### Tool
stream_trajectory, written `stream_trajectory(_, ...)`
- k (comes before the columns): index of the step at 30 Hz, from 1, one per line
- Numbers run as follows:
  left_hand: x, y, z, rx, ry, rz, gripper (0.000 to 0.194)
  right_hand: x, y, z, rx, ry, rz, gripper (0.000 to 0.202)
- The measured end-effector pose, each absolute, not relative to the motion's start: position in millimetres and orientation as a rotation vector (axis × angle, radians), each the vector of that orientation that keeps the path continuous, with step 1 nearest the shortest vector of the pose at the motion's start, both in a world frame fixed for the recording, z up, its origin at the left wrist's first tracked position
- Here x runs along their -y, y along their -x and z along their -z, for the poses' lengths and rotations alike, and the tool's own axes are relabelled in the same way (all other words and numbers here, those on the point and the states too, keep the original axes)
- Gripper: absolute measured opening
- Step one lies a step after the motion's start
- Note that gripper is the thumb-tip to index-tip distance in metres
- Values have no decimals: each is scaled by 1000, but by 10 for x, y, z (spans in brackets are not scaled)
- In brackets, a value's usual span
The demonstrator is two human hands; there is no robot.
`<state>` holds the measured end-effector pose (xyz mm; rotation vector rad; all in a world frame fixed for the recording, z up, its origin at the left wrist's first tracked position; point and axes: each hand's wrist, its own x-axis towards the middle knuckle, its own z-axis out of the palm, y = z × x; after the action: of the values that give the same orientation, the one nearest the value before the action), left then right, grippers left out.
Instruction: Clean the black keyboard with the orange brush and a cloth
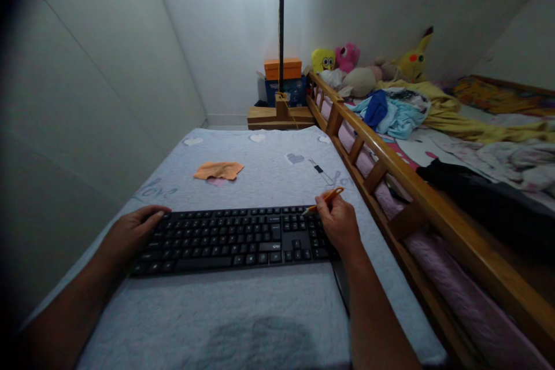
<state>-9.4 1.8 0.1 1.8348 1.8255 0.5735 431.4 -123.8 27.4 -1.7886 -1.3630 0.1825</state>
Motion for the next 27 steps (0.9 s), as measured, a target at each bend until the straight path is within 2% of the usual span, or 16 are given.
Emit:
stream_trajectory(7, -26, 88, -17, -1818, -1847, -564, 46, 1253, -4281, -309, 1414, 1788, -219, 28)
stream_trajectory(16, -43, 130, 53, -1790, -1826, -592, 44, 1274, -4378, -336, 1369, 1885, -88, 29)
stream_trajectory(23, -58, 126, 33, -1807, -1861, -563, 45, 1264, -4317, -320, 1316, 1818, -218, 31)
stream_trajectory(27, -53, 127, 35, -1807, -1848, -577, 45, 1249, -4327, -306, 1400, 1878, -137, 31)
